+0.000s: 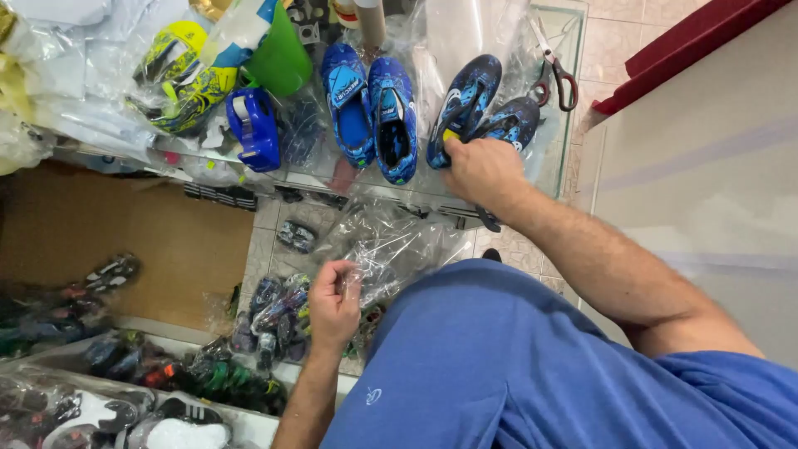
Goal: Placing athletic shoes into plastic bags and tying them closed for storage or sale.
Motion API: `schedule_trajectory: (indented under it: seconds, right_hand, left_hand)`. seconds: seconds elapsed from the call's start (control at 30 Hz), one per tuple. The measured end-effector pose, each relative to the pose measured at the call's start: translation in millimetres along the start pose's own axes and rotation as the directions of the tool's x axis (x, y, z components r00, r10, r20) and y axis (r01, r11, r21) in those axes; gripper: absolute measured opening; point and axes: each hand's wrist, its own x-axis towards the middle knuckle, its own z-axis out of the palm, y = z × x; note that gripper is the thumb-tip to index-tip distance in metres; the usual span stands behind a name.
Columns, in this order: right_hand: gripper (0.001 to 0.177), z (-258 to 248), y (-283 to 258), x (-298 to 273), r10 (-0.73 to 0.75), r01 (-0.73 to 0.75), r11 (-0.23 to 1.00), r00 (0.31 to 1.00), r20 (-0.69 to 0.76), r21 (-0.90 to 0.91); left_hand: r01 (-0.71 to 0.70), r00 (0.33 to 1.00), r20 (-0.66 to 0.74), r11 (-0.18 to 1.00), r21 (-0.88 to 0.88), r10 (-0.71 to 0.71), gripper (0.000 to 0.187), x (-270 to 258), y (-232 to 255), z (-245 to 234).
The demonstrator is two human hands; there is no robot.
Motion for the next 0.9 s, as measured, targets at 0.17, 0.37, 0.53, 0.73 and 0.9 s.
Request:
schedule_trajectory:
  seconds: [0.17, 0.37, 0.53, 0.73, 0.9]
  right_hand:
    - [0.056, -50, 20, -20, -0.011, 0.002, 0.997, 0.994, -0.106, -0.08]
    - [0.058, -88, 50, -39, 0.036, -0.035, 0.999, 0.997, -0.074, 0.023]
    - [0.048, -121, 82, -74, -0.016, 0.031, 0.989, 0.995, -0.103, 0.143]
    - [0.037, -154, 138, -125, -0.326, 0.39, 0.842, 0.918, -0.225, 0.372]
    - [0.047, -118, 151, -132, -0.459, 0.494, 0.543, 0.852, -0.253, 0.679]
  left_hand:
    - [-0.016, 1.0, 0.015, 0.997, -0.071, 0.017, 0.011, -2, 3, 0]
    - [-0.074, 0.994, 0.069, 0.992, -0.098, 0.081, 0.01, 1, 14, 2]
    - [-0.061, 0.998, 0.027, 0.989, -0.138, 0.065, 0.009, 8, 42, 4]
    - [0.147, 0.989, 0.065, 0.961, -0.234, -0.135, 0.015, 24, 65, 3]
    - [0.308, 0.951, 0.078, 0.901, -0.307, -0.299, 0.013, 34, 93, 18]
